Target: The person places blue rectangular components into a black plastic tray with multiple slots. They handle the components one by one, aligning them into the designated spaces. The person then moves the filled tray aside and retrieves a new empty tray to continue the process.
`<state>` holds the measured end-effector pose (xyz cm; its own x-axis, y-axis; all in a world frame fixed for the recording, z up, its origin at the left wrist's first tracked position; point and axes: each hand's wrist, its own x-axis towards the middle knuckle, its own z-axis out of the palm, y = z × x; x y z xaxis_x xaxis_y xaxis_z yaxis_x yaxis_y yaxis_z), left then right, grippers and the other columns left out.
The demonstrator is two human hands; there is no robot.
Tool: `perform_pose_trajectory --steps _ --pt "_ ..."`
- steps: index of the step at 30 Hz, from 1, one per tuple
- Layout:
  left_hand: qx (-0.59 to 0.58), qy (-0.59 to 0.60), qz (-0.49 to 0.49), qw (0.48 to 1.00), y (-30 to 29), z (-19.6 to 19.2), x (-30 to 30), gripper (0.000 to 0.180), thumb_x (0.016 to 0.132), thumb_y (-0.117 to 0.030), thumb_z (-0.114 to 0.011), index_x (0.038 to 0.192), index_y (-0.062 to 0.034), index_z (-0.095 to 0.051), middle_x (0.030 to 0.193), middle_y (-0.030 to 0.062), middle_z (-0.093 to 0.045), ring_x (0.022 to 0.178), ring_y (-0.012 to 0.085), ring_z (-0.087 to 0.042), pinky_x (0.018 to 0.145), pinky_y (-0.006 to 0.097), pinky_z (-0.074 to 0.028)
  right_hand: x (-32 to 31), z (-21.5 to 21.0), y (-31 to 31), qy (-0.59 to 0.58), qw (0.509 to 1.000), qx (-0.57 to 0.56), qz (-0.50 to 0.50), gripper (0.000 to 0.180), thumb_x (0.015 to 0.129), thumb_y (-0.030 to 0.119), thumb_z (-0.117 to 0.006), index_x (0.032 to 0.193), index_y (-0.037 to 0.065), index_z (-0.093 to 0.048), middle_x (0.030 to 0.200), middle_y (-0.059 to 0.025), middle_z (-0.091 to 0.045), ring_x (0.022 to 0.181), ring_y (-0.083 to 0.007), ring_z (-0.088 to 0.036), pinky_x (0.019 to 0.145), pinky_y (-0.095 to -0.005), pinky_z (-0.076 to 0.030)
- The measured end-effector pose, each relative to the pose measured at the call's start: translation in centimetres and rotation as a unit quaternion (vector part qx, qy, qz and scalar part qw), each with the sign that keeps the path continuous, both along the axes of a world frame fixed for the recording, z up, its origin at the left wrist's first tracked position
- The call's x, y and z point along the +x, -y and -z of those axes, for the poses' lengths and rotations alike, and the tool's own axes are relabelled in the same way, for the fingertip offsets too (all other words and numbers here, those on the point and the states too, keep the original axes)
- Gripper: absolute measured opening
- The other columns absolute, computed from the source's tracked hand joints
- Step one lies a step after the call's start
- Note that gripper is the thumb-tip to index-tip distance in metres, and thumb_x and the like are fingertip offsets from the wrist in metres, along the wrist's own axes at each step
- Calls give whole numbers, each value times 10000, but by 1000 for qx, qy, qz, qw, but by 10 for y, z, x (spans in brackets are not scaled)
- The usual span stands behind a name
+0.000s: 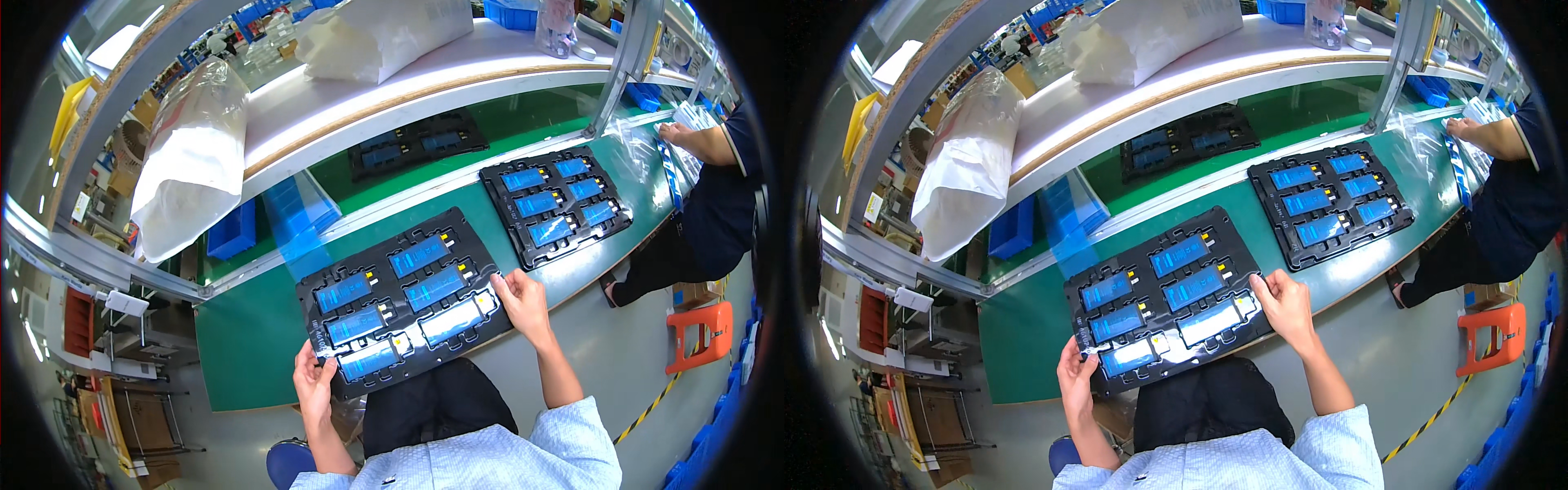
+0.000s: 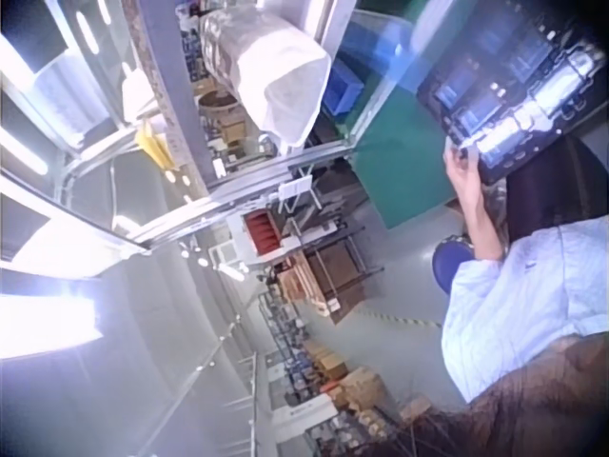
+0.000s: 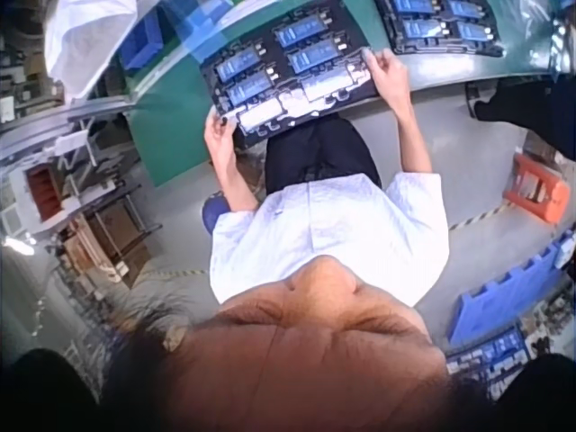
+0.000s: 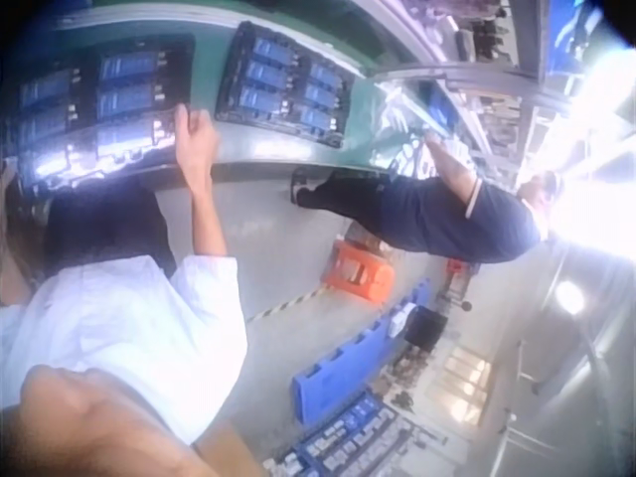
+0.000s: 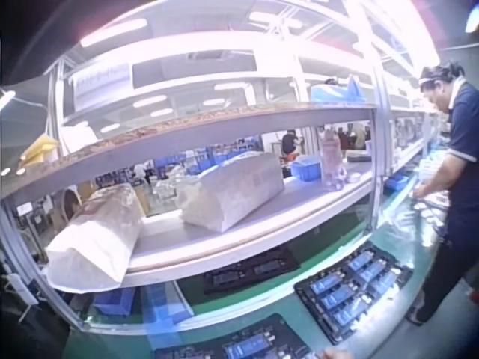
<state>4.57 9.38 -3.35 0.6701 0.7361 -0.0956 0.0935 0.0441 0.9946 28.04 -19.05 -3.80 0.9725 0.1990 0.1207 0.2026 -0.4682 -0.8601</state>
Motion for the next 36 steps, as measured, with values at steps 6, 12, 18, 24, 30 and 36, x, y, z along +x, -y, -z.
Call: perform_pose_trajectory --steps 6,12,18,24,30,36 --pt "26 -20 -17 999 -2 6 -1 563 787 71 -668 1314 30 -474 1172 77 -520 941 127 -565 775 236 -481 0 -1 -6 53 998 -27 16 391 863 304 -680 669 -14 -559 498 -103 -516 436 -163 -465 449 -337 -379" --pt "105 -69 2 992 -4 7 0 548 792 29 -686 1304 51 -491 1078 37 -499 891 113 -519 708 228 -453 4 -4 -4 50 995 -79 13 381 867 279 -675 664 -20 -555 532 -144 -542 459 -237 -521 473 -368 -402" --pt "180 -106 6 978 -2 10 -2 593 796 -13 -694 1345 17 -472 1045 37 -465 859 107 -488 662 219 -436 2 -4 -5 72 989 -131 13 400 870 322 -661 663 -7 -567 527 -155 -535 463 -302 -522 476 -411 -395" --pt "360 -160 6 919 -4 15 -1 561 822 -111 -679 1346 -39 -492 1077 82 -422 877 154 -464 682 247 -450 0 -6 -5 86 981 -171 24 397 870 344 -649 680 4 -575 563 -174 -565 526 -356 -575 501 -439 -423" --pt "386 -211 30 898 12 -5 5 538 909 -175 -552 1346 94 -389 1149 238 -409 1098 376 -403 977 442 -346 -1 -13 -8 97 974 -204 17 414 879 364 -629 673 11 -562 594 -185 -586 565 -381 -595 524 -460 -436" --pt "469 -239 26 850 18 0 9 508 918 -144 -500 1351 90 -373 1271 262 -382 1099 406 -403 977 484 -344 -7 -20 -6 93 968 -233 -7 423 879 392 -610 699 11 -565 701 -183 -636 624 -392 -616 568 -475 -457"
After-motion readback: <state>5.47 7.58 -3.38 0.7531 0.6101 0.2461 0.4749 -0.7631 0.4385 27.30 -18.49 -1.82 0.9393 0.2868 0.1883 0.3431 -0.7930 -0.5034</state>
